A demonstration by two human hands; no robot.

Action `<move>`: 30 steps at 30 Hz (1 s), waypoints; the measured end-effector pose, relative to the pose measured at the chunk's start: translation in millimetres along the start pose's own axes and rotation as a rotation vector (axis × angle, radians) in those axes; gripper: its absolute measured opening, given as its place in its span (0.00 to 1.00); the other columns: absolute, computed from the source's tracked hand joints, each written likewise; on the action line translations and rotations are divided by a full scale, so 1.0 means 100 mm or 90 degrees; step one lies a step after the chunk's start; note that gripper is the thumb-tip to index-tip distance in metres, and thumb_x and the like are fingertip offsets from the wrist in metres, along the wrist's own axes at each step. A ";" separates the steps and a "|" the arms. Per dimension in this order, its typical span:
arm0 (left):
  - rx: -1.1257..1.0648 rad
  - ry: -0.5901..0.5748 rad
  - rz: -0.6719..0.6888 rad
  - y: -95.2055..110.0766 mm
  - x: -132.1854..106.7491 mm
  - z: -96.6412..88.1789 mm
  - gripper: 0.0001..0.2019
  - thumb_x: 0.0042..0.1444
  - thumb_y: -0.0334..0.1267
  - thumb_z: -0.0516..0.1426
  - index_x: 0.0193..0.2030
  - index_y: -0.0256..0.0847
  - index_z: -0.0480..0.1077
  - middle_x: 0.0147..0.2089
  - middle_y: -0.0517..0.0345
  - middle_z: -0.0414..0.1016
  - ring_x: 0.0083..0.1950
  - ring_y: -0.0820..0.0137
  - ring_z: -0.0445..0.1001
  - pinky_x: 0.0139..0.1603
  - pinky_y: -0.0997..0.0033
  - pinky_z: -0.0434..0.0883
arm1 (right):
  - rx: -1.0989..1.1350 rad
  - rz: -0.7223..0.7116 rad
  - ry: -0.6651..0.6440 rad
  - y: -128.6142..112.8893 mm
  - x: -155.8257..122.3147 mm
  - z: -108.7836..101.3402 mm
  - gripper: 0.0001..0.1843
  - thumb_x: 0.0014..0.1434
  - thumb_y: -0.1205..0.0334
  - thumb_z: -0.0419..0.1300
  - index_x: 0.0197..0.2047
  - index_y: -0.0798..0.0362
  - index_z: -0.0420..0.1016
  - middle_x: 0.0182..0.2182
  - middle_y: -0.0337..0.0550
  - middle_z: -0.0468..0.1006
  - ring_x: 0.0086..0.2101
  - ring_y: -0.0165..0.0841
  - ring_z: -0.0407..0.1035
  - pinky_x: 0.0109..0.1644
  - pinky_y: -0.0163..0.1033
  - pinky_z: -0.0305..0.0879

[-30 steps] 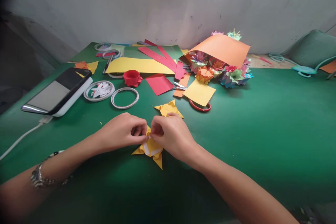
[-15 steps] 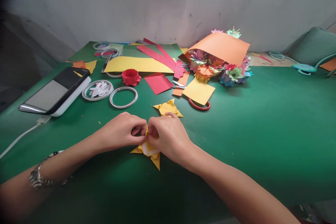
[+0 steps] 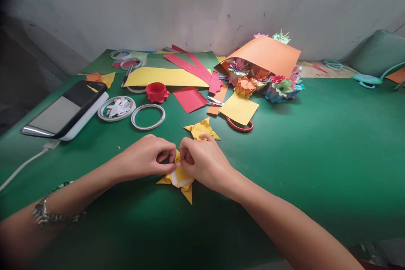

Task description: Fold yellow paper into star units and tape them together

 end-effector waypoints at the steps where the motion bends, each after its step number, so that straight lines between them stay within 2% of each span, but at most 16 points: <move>1: 0.000 -0.001 0.002 0.00 0.00 0.00 0.09 0.44 0.37 0.54 0.19 0.38 0.59 0.16 0.70 0.56 0.21 0.79 0.56 0.25 0.76 0.48 | 0.003 0.000 -0.004 0.00 0.00 0.00 0.08 0.46 0.75 0.53 0.27 0.53 0.59 0.17 0.27 0.61 0.20 0.22 0.53 0.44 0.38 0.53; 9: -0.005 0.002 0.014 0.00 0.00 0.01 0.07 0.44 0.37 0.54 0.20 0.39 0.62 0.17 0.69 0.57 0.21 0.79 0.57 0.25 0.77 0.49 | -0.038 -0.014 0.001 0.03 0.00 -0.06 0.10 0.43 0.78 0.51 0.26 0.53 0.58 0.16 0.29 0.57 0.20 0.23 0.50 0.29 0.31 0.49; 15: -0.054 -0.013 0.021 -0.02 -0.03 -0.02 0.03 0.45 0.34 0.51 0.25 0.39 0.65 0.19 0.68 0.61 0.22 0.78 0.60 0.23 0.79 0.53 | -0.001 0.032 0.056 0.12 0.01 -0.23 0.06 0.46 0.74 0.51 0.27 0.53 0.61 0.19 0.32 0.64 0.21 0.24 0.56 0.25 0.30 0.48; 17: -0.058 0.027 0.006 -0.06 -0.04 -0.13 0.05 0.48 0.35 0.50 0.25 0.39 0.65 0.21 0.66 0.62 0.22 0.77 0.61 0.22 0.78 0.55 | 0.020 0.048 0.082 0.13 0.01 -0.31 0.03 0.49 0.70 0.52 0.28 0.53 0.63 0.20 0.34 0.67 0.22 0.24 0.59 0.25 0.30 0.50; 19: -0.037 0.099 0.011 -0.10 -0.06 -0.30 0.07 0.50 0.37 0.49 0.27 0.39 0.65 0.23 0.64 0.65 0.25 0.75 0.63 0.25 0.77 0.59 | 0.015 0.055 0.092 0.14 0.00 -0.35 0.02 0.52 0.66 0.53 0.29 0.54 0.65 0.21 0.35 0.68 0.22 0.25 0.60 0.26 0.31 0.52; 21: 0.034 0.189 0.049 -0.12 -0.09 -0.49 0.10 0.52 0.38 0.48 0.31 0.38 0.67 0.31 0.59 0.69 0.33 0.71 0.67 0.33 0.74 0.64 | 0.002 0.028 0.058 0.11 0.01 -0.32 0.06 0.53 0.60 0.53 0.32 0.54 0.67 0.23 0.37 0.70 0.24 0.26 0.62 0.27 0.32 0.53; 23: 0.173 0.271 0.057 -0.17 -0.13 -0.63 0.12 0.52 0.39 0.48 0.37 0.38 0.69 0.40 0.53 0.69 0.44 0.64 0.65 0.43 0.66 0.63 | -0.018 -0.042 -0.013 0.01 0.00 -0.23 0.11 0.54 0.55 0.54 0.35 0.53 0.69 0.27 0.40 0.71 0.28 0.29 0.63 0.30 0.33 0.56; 26: 0.281 0.246 0.001 -0.35 -0.08 -0.63 0.14 0.50 0.41 0.52 0.41 0.39 0.68 0.43 0.51 0.70 0.46 0.59 0.65 0.46 0.60 0.62 | -0.067 -0.147 -0.081 -0.13 -0.06 -0.14 0.13 0.53 0.54 0.56 0.38 0.53 0.70 0.35 0.44 0.71 0.36 0.33 0.63 0.40 0.38 0.58; 28: 0.278 0.226 -0.050 -0.45 -0.05 -0.63 0.15 0.49 0.41 0.53 0.43 0.37 0.66 0.42 0.51 0.71 0.43 0.61 0.68 0.43 0.62 0.64 | -0.094 -0.164 -0.086 -0.14 -0.07 -0.12 0.11 0.53 0.57 0.56 0.38 0.53 0.69 0.36 0.44 0.70 0.39 0.34 0.63 0.46 0.42 0.56; 30: 0.253 0.221 -0.098 -0.53 -0.05 -0.64 0.15 0.49 0.40 0.53 0.44 0.36 0.64 0.39 0.52 0.72 0.39 0.63 0.70 0.38 0.66 0.65 | -0.104 -0.158 -0.090 -0.13 -0.06 -0.10 0.08 0.55 0.60 0.55 0.37 0.53 0.70 0.36 0.44 0.69 0.39 0.34 0.63 0.48 0.43 0.54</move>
Point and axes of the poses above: each hand's wrist, its own x-axis towards the middle knuckle, its own z-axis out of the palm, y = z × x, the point moved 10 cm from there along x, towards the middle knuckle
